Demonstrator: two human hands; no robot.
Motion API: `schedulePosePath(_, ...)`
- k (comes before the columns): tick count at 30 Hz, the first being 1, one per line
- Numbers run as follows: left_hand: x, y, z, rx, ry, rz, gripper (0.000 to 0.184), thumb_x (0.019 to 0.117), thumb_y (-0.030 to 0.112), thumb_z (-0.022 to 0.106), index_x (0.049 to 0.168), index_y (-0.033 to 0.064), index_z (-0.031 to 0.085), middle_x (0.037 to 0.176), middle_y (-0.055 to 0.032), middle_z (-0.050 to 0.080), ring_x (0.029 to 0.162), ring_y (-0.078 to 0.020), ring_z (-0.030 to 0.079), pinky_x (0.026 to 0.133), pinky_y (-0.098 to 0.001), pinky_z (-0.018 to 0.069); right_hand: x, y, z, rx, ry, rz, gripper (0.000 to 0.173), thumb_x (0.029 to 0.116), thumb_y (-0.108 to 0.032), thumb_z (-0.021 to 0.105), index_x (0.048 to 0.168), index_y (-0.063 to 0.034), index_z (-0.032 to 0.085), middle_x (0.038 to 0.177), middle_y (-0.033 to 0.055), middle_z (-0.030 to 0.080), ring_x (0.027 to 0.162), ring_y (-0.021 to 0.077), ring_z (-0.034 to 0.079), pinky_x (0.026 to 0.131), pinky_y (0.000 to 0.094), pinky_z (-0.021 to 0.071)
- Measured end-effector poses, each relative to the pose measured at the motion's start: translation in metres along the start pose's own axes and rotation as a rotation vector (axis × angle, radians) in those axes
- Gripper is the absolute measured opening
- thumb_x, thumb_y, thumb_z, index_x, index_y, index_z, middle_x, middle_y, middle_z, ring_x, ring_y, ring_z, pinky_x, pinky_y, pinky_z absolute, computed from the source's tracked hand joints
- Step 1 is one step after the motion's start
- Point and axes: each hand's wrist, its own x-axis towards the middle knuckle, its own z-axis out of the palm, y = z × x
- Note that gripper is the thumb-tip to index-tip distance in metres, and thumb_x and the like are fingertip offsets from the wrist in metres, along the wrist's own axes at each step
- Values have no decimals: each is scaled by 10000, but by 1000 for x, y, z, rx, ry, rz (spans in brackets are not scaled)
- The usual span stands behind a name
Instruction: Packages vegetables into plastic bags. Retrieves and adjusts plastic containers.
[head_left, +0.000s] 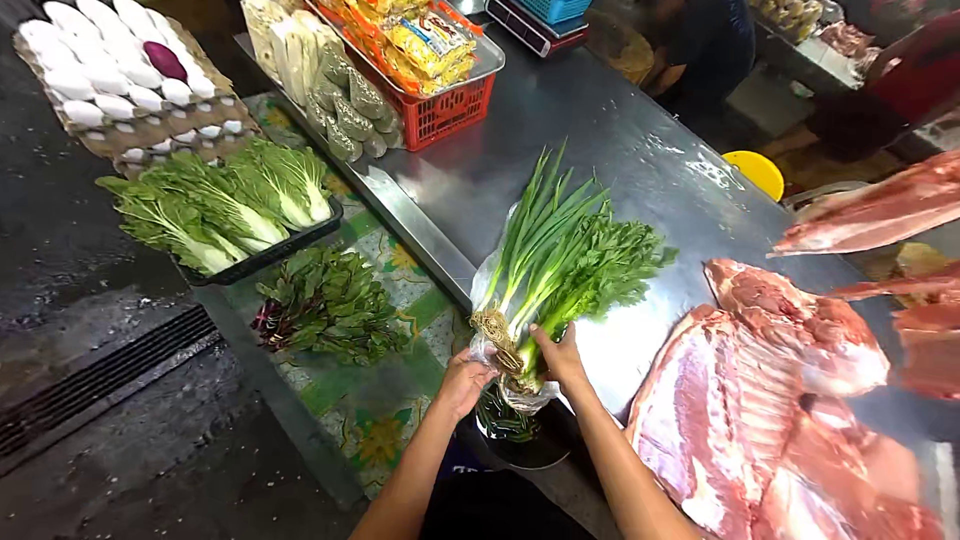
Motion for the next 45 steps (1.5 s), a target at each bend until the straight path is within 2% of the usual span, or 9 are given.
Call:
schedulePosePath(7, 12, 24, -21, 210, 197, -4, 381, 896, -174, 403, 1237, -100, 557, 1074, -219, 706, 913, -295, 735, 812, -453, 634, -14, 15, -31, 360, -48, -55, 799, 905, -28, 699, 1583, -112, 286, 1226, 248, 635, 860, 346, 714, 624, 464, 613)
schedulePosePath(11, -7, 41, -25, 1077, 309, 213, 514, 936, 21, 585, 1441, -34, 503, 1559, -271, 387, 1432, -372, 423, 1154, -514, 404, -38, 44, -63, 541, -21, -126, 798, 879, -77, 639, 1594, -113, 285, 1320, 197, 618, 1001, 285, 701, 769, 439, 621)
schedulePosePath(15, -41, 45, 33, 1314, 128, 661, 440, 927, 21, 601, 1360, -53, 589, 1493, -299, 472, 1382, -426, 488, 1118, -535, 455, -65, 63, -101, 664, -33, -181, 866, 792, -167, 688, 1567, -86, 309, 1249, 123, 671, 977, 175, 723, 786, 347, 633)
schedulePosePath(18, -26, 21, 78, 1532, -143, 462, 418, 988, 119, 573, 1380, -26, 584, 1369, -227, 607, 1268, -365, 600, 1061, -492, 506, -84, 77, -122, 771, -103, -259, 908, 756, -233, 797, 1518, -57, 337, 1208, 103, 688, 992, 161, 723, 828, 336, 630)
schedulePosePath(22, 29, -29, 101, 1881, -180, 47, 651, 988, 378, 549, 1551, 80, 414, 1467, -276, 481, 1294, -488, 513, 1006, -602, 489, -107, 96, -144, 866, -173, -321, 969, 782, -293, 832, 1550, -83, 279, 1261, 119, 673, 1055, 207, 713, 882, 389, 622)
schedulePosePath(25, 37, -37, 109, 1922, -131, 8, 784, 952, 519, 598, 1608, 174, 341, 1507, -269, 448, 1192, -472, 597, 939, -618, 525, -119, 116, -155, 936, -216, -343, 943, 804, -286, 813, 1547, -108, 260, 1257, 174, 675, 1079, 320, 707, 908, 501, 607)
schedulePosePath(31, 37, -30, 118, 1952, -62, -32, 922, 876, 479, 708, 1617, 122, 292, 1473, -276, 479, 1135, -433, 647, 937, -591, 548, -126, 160, -151, 993, -222, -403, 936, 846, -283, 787, 1561, -81, 217, 1254, 118, 675, 1087, 248, 701, 947, 464, 592)
schedulePosePath(36, 31, 1, 142, 1846, -75, 11, 800, 871, 429, 732, 1524, 74, 437, 1245, -241, 671, 1156, -404, 658, 977, -613, 519, -137, 177, -155, 1133, -256, -468, 976, 839, -296, 805, 1560, -83, 182, 1262, 127, 675, 1095, 274, 703, 954, 481, 591)
schedulePosePath(45, -4, -27, 146, 1533, 74, 499, 876, 835, 245, 800, 1563, 56, 352, 1440, -258, 532, 1289, -374, 568, 1057, -563, 484, -141, 227, -168, 1257, -347, -473, 947, 818, -206, 793, 1579, -150, 232, 1294, 78, 673, 1111, 235, 698, 955, 459, 594)
